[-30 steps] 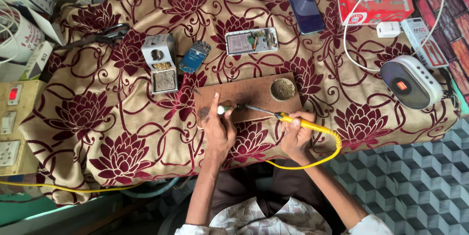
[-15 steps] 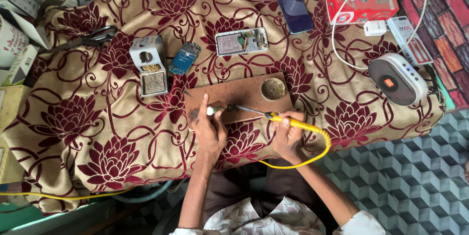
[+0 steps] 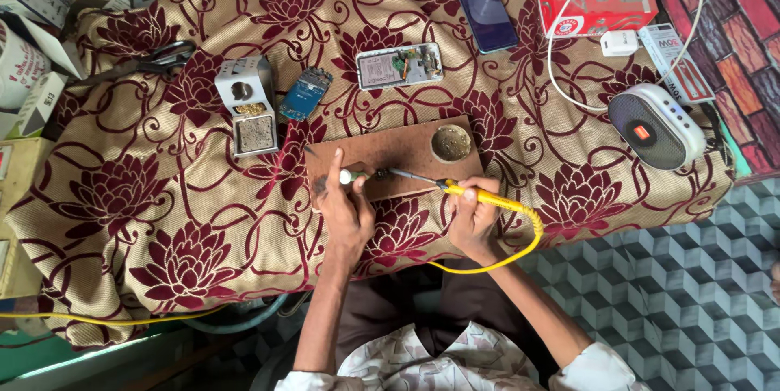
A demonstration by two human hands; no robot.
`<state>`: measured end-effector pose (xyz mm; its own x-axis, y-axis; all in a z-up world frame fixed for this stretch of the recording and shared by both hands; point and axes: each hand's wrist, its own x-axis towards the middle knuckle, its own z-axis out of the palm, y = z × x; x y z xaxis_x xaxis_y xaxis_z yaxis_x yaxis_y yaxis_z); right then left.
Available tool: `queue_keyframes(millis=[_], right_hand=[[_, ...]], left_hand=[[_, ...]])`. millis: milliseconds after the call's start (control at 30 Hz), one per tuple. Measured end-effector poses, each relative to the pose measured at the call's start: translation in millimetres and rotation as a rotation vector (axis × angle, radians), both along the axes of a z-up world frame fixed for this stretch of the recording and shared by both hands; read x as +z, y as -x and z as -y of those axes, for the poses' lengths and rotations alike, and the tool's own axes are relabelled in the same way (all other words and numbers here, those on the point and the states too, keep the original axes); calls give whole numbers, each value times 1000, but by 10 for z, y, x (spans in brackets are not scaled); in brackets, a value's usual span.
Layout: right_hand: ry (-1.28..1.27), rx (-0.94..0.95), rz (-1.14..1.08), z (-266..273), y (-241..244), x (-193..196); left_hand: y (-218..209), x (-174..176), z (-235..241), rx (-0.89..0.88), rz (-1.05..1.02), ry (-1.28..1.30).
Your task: The person uses a soldering iron and solder wire to work on a small electronic component held on a wooden board. They repeatedly apply heat and solder to the component while holding it with their other hand.
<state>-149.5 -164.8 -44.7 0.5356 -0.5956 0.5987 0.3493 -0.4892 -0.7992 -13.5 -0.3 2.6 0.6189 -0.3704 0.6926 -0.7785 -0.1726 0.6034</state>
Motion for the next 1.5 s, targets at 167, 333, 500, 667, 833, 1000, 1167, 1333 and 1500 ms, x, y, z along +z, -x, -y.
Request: queue_keyframes(millis=[167, 333, 500, 667, 833, 1000, 1167, 1333, 1500], right_hand=[[-105, 3, 27, -31, -17, 8], [-125, 70, 79, -13, -15, 53], [-174, 66, 95, -6, -27, 87], [-122, 73, 54, 4, 0, 82], [-149, 92, 62, 3, 0, 49], [-126, 113, 55, -5, -6, 41], [-92, 99, 15, -40, 7, 47], [-96, 102, 42, -4, 3, 48], [-120, 45, 25, -6, -7, 49]], left_hand=[[-9, -3, 9, -12, -4, 12], [-29, -44, 19, -15, -40, 14], [-12, -74, -19, 24, -29, -17], [-26, -50, 7, 17, 2, -14], [-17, -11, 2, 14, 59, 21], [-16, -38, 8, -1, -1, 13], [-16, -80, -24, 12, 44, 8], [-19, -89, -5, 17, -7, -5], [-24, -72, -16, 18, 42, -6]])
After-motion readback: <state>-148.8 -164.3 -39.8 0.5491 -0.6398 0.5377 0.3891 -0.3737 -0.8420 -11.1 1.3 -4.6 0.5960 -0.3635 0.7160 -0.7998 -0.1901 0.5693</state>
